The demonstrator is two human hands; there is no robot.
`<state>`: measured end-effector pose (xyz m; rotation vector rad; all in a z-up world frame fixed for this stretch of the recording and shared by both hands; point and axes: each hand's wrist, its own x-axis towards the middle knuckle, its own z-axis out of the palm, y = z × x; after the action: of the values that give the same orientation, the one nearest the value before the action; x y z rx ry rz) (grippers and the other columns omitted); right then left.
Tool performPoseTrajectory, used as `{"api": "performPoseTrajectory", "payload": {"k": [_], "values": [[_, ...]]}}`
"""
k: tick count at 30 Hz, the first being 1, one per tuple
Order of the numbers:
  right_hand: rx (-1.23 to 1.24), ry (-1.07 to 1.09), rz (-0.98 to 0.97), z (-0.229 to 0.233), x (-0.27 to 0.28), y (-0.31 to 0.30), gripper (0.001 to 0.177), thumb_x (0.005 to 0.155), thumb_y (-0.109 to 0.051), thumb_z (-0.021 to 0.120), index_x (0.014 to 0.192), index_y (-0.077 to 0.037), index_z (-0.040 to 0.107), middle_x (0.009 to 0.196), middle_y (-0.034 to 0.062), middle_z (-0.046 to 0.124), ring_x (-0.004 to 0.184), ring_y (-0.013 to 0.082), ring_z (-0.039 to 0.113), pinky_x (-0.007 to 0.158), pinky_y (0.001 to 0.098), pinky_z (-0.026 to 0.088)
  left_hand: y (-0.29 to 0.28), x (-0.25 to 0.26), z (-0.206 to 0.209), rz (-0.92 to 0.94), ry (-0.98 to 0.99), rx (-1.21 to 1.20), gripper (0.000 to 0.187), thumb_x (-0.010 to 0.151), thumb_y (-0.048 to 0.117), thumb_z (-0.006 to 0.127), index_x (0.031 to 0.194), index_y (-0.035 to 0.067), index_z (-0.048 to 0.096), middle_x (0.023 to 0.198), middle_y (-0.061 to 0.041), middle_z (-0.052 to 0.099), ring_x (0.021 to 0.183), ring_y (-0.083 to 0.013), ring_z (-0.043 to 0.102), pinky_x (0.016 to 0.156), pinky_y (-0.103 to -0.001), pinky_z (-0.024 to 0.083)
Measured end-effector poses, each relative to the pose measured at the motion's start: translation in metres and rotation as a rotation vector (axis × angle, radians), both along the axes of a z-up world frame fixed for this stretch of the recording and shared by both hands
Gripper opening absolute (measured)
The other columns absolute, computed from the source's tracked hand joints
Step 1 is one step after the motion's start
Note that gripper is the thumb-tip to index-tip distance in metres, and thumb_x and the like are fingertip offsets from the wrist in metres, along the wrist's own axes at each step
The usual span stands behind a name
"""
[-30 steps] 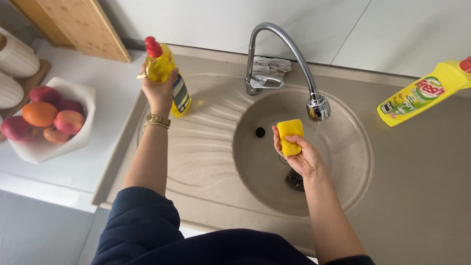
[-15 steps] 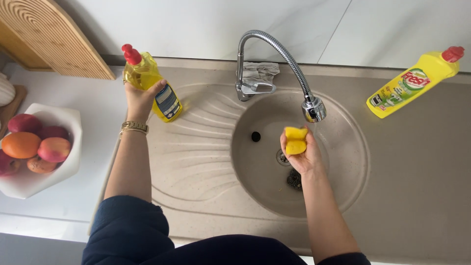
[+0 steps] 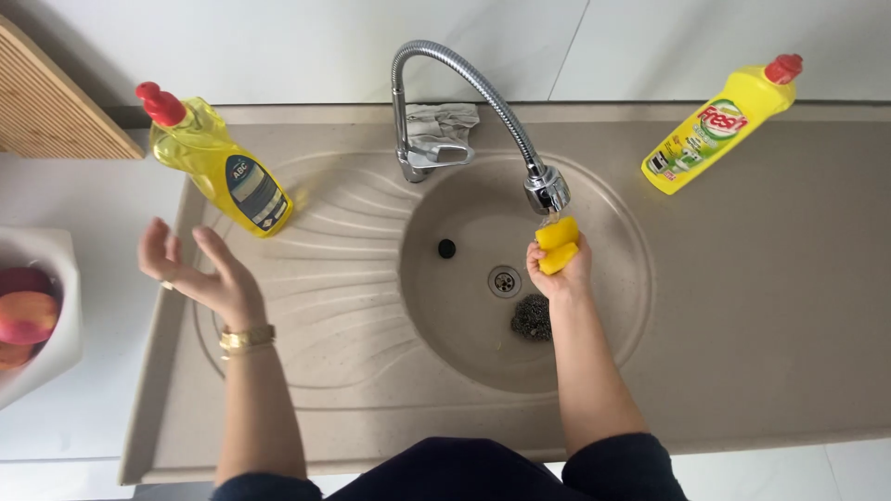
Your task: Cleaning a dining table using a soapy sponge
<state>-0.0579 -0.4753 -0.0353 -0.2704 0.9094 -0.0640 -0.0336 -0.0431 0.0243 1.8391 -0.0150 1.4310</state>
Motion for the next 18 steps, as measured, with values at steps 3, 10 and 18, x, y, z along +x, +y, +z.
{"api": "performPoseTrajectory", "payload": {"k": [3, 10, 18], "values": [[0.108, -0.215, 0.084, -0.075, 0.024, -0.029, 0.028, 0.096, -0.037, 0.052, 0.079, -0.016, 0.052, 0.071, -0.0014, 0.049, 0.064, 0.021, 0.053, 0.043, 0.0233, 0.04, -0.023, -0.002, -0.031, -0.159, 0.019, 0.012, 0.048, 0.11, 0.009, 0.063, 0.146, 0.003, 0.031, 0.142, -0.02, 0.044, 0.132, -0.0359, 0.046, 0.112, -0.048, 0.036], [0.044, -0.189, 0.198, -0.084, 0.037, -0.035, 0.027, 0.099, -0.029, 0.037, 0.074, -0.02, 0.043, 0.06, -0.0102, 0.038, 0.056, 0.0117, 0.044, 0.042, 0.0202, 0.027, -0.15, -0.002, -0.013, -0.42, 0.058, -0.036, 0.037, 0.101, 0.008, 0.066, 0.131, 0.003, 0.045, 0.132, -0.019, 0.051, 0.129, -0.0376, 0.048, 0.114, -0.05, 0.033], [0.116, -0.327, 0.149, -0.022, 0.003, -0.012, 0.034, 0.103, -0.029, 0.052, 0.118, -0.002, 0.066, 0.127, 0.0225, 0.069, 0.121, 0.0388, 0.065, 0.104, 0.0546, 0.055, -0.225, 0.038, -0.042, -0.582, 0.264, 0.255, 0.037, 0.098, 0.005, 0.066, 0.134, 0.007, 0.06, 0.134, -0.014, 0.062, 0.128, -0.0321, 0.059, 0.11, -0.051, 0.042]]}}
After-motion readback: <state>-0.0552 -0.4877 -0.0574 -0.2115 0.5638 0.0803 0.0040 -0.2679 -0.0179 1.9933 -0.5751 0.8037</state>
